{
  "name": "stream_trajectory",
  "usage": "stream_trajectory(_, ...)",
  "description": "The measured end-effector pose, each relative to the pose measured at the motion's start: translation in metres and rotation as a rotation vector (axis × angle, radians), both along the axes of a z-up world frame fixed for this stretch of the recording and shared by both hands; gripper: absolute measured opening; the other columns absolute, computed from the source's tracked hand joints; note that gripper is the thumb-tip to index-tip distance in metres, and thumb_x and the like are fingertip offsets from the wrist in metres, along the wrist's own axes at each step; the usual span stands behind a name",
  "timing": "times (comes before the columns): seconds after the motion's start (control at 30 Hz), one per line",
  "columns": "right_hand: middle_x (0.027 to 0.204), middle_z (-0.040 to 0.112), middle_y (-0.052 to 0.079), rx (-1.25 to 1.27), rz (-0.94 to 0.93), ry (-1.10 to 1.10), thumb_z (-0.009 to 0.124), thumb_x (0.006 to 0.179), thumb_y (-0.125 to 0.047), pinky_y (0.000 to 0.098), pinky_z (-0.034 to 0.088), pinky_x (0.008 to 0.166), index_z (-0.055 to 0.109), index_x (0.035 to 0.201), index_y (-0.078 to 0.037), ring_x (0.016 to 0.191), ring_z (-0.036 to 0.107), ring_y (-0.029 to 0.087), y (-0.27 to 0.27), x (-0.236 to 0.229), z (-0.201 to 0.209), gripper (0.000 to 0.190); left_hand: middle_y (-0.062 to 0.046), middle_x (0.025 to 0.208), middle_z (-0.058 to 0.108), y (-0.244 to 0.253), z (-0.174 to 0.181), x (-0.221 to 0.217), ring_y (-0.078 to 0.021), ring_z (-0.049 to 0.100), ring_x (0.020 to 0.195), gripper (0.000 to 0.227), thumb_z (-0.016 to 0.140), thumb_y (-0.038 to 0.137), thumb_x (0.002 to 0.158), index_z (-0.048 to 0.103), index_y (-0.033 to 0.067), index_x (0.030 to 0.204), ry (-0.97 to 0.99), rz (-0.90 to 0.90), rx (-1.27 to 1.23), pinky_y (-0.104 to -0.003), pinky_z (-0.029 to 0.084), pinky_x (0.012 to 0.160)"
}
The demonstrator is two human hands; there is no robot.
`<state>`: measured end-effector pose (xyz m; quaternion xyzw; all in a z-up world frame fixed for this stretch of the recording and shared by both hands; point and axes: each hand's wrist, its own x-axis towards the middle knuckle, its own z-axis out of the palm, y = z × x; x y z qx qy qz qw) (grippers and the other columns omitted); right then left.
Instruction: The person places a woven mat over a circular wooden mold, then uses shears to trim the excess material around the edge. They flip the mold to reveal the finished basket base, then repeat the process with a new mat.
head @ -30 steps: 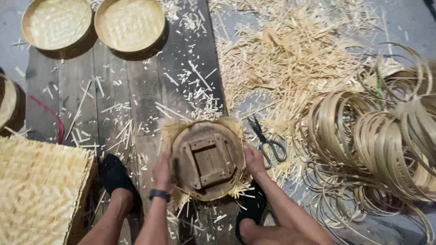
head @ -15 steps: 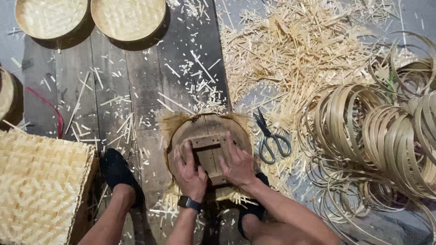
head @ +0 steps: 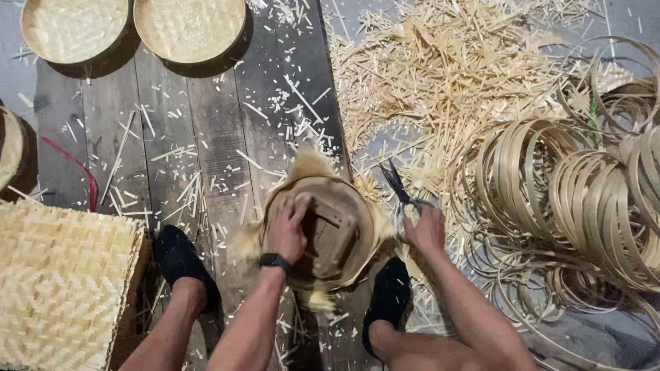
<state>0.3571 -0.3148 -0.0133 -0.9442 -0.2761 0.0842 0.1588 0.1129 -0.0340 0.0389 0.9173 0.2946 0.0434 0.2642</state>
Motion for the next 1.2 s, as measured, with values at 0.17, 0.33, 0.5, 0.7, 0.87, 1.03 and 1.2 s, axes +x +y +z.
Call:
stream_trajectory(0.17, 0.102, 0.070, 0.022, -0.164, -0.141, 0.535, 0.087, 0.071, -0.023, 0.0465, 0.057, 0.086, 0.048, 0.135, 0.003, 0.094, 0.070, 0.035, -0.021, 0.022, -0.030, 0.079, -0.016, 0.166, 0.029, -0.055, -0.020, 0.035, -0.0351, 0.027, 0.155, 0.078, 0.067, 0.042, 0.096, 0.033, 0.0106, 0.159, 0.050, 0.278, 0.282, -0.063, 0.014, 0.127)
stream_trajectory(0.33, 0.107, 0.074, 0.019, -0.298, -0.036, 0.707, 0.088, 0.072, -0.023, 0.0396, 0.058, 0.088, 0.062, 0.124, -0.003, 0.092, 0.073, 0.029, -0.023, 0.040, -0.027, 0.061, -0.042, 0.161, 0.006, -0.129, -0.029, 0.053, -0.0547, 0.003, 0.150, 0.113, 0.052, 0.070, 0.092, 0.016, -0.0168, 0.156, -0.013, 0.531, 0.061, -0.063, 0.003, 0.120)
stream_trajectory(0.5, 0.101, 0.074, 0.017, -0.344, 0.121, 0.617, 0.075, 0.084, -0.033, 0.0429, 0.059, 0.084, 0.069, 0.115, -0.007, 0.090, 0.073, 0.027, -0.022, 0.027, 0.028, 0.041, -0.038, 0.159, 0.019, -0.080, -0.029, 0.090, -0.0541, 0.014, 0.149, 0.116, 0.050, 0.080, 0.086, 0.023, -0.0079, 0.156, 0.407, 0.635, -0.311, -0.063, 0.002, 0.121)
stream_trajectory(0.7, 0.104, 0.063, 0.019, -0.344, 0.422, 0.265, 0.072, 0.086, -0.041, 0.0471, 0.057, 0.079, 0.064, 0.111, 0.000, 0.092, 0.064, 0.032, 0.062, 0.022, 0.068, 0.048, -0.029, 0.157, 0.035, -0.077, -0.003, 0.098, -0.0547, 0.025, 0.147, 0.099, 0.063, 0.062, 0.081, 0.032, 0.0065, 0.157, 0.551, 0.580, -0.334, -0.068, 0.008, 0.121)
stream_trajectory(0.87, 0.094, 0.062, 0.012, -0.355, 0.381, 0.275, 0.065, 0.085, -0.035, 0.0451, 0.060, 0.073, 0.071, 0.116, -0.009, 0.074, 0.065, 0.025, 0.045, 0.015, 0.047, 0.041, -0.026, 0.156, 0.036, -0.070, -0.025, 0.082, -0.0493, 0.029, 0.144, 0.106, 0.073, 0.062, 0.076, 0.034, -0.0011, 0.151, 0.383, 0.424, -0.276, -0.066, 0.008, 0.119)
stream_trajectory(1.03, 0.088, 0.066, 0.009, -0.385, 0.230, 0.361, 0.061, 0.092, -0.046, 0.0405, 0.059, 0.064, 0.070, 0.114, -0.013, 0.073, 0.063, 0.021, 0.008, 0.007, 0.035, 0.040, -0.026, 0.151, 0.046, -0.078, -0.040, 0.062, -0.0467, 0.039, 0.141, 0.102, 0.073, 0.058, 0.075, 0.039, -0.0012, 0.151, 0.346, 0.212, -0.232, -0.064, 0.014, 0.122)
stream_trajectory(1.2, 0.084, 0.067, 0.010, -0.203, 0.409, -0.196, 0.068, 0.082, -0.048, 0.0429, 0.058, 0.064, 0.069, 0.104, -0.006, 0.074, 0.065, 0.021, 0.061, 0.001, 0.018, 0.047, -0.026, 0.148, 0.048, -0.075, -0.026, 0.062, -0.0496, 0.037, 0.139, 0.098, 0.075, 0.055, 0.075, 0.041, -0.0023, 0.147, 0.296, 0.230, -0.213, -0.065, 0.015, 0.120)
